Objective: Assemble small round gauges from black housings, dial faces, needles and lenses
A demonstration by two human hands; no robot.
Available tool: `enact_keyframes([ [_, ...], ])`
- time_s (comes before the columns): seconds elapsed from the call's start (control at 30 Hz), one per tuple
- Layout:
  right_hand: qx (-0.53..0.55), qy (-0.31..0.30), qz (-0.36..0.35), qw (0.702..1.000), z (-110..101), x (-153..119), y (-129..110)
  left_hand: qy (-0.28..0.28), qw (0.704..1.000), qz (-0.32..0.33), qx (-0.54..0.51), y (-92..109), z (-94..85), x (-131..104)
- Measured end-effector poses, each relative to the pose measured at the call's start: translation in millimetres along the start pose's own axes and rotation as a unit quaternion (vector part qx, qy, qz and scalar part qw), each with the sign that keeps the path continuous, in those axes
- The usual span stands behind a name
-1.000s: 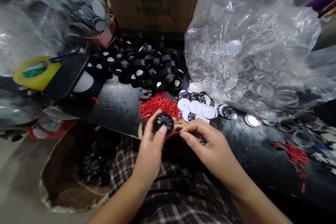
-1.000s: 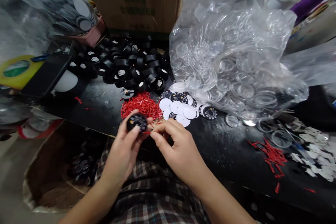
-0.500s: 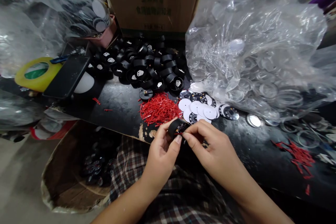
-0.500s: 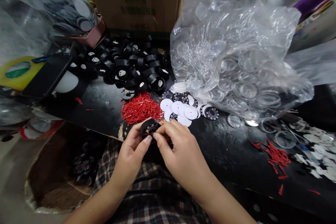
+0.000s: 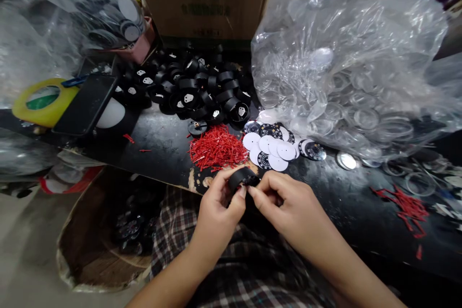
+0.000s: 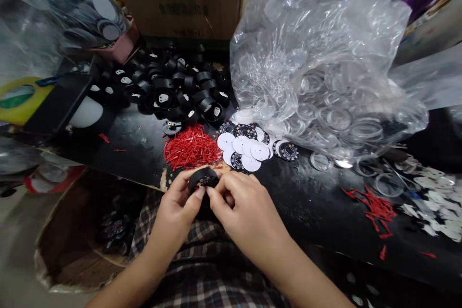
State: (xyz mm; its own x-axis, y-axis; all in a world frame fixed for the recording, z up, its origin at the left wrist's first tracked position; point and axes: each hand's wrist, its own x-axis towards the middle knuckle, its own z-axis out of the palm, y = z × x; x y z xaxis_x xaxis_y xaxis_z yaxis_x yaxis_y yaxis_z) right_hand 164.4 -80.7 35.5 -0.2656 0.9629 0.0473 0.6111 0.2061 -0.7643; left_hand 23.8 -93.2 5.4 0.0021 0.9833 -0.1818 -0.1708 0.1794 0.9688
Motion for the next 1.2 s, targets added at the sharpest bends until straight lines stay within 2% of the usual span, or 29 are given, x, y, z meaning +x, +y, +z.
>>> enact_keyframes([
  [0.07,-0.026,0.006,-0.037,0.999,-3.1,2.5,2.9,-0.027,0.996,-0.05,-0.065,-0.7,-1.1,2.4],
  [0.13,-0.066,0.02,-0.084,0.994,-4.7,4.8,5.4,-0.03,0.991,-0.081,-0.103,-1.2,-2.8,2.9],
  [0.23,-0.139,0.032,-0.132,0.981,-3.2,8.4,8.1,-0.019,0.992,-0.089,-0.083,-1.9,-6.0,1.5],
  [0.37,-0.184,0.025,-0.157,0.97,1.2,12.9,8.1,-0.008,0.993,-0.104,-0.048,-4.8,-6.0,0.2],
  [0.43,-0.171,0.035,-0.144,0.974,2.4,14.4,6.0,0.02,0.985,-0.146,-0.091,-7.0,-2.1,0.3],
  [0.53,-0.12,0.048,-0.073,0.989,1.6,14.9,1.2,0.065,0.967,-0.2,-0.141,-9.9,4.0,0.8],
  [0.6,-0.075,0.036,-0.02,0.996,-2.3,13.1,-0.2,0.061,0.978,-0.168,-0.109,-10.8,5.2,1.9],
  [0.67,-0.018,0.003,0.002,1.0,-10.9,10.5,4.1,0.028,0.991,-0.122,-0.054,-11.0,4.5,3.9],
  [0.73,0.026,-0.003,0.008,1.0,-25.3,10.3,17.9,-0.002,0.992,-0.115,-0.046,-11.0,4.1,6.5],
  [0.8,0.002,0.085,0.025,0.996,-44.8,15.3,41.1,0.003,0.985,-0.138,-0.1,-11.4,5.7,9.0],
  [0.87,-0.128,0.238,0.055,0.961,-65.7,25.1,69.0,0.016,0.973,-0.166,-0.159,-11.8,9.4,10.6],
  [0.9,-0.211,0.25,0.058,0.943,-75.0,30.8,82.5,0.015,0.968,-0.178,-0.179,-11.9,11.5,10.9],
  [0.93,-0.276,0.235,0.057,0.93,-82.8,36.1,94.7,0.009,0.963,-0.187,-0.192,-11.9,13.4,11.0],
  [1.0,-0.328,0.202,0.049,0.922,-92.8,43.7,112.6,-0.003,0.959,-0.199,-0.203,-11.5,15.9,10.6],
  [1.2,-0.345,0.174,0.022,0.922,-99.5,39.8,127.7,0.005,0.957,-0.218,-0.191,-10.2,14.8,10.6],
])
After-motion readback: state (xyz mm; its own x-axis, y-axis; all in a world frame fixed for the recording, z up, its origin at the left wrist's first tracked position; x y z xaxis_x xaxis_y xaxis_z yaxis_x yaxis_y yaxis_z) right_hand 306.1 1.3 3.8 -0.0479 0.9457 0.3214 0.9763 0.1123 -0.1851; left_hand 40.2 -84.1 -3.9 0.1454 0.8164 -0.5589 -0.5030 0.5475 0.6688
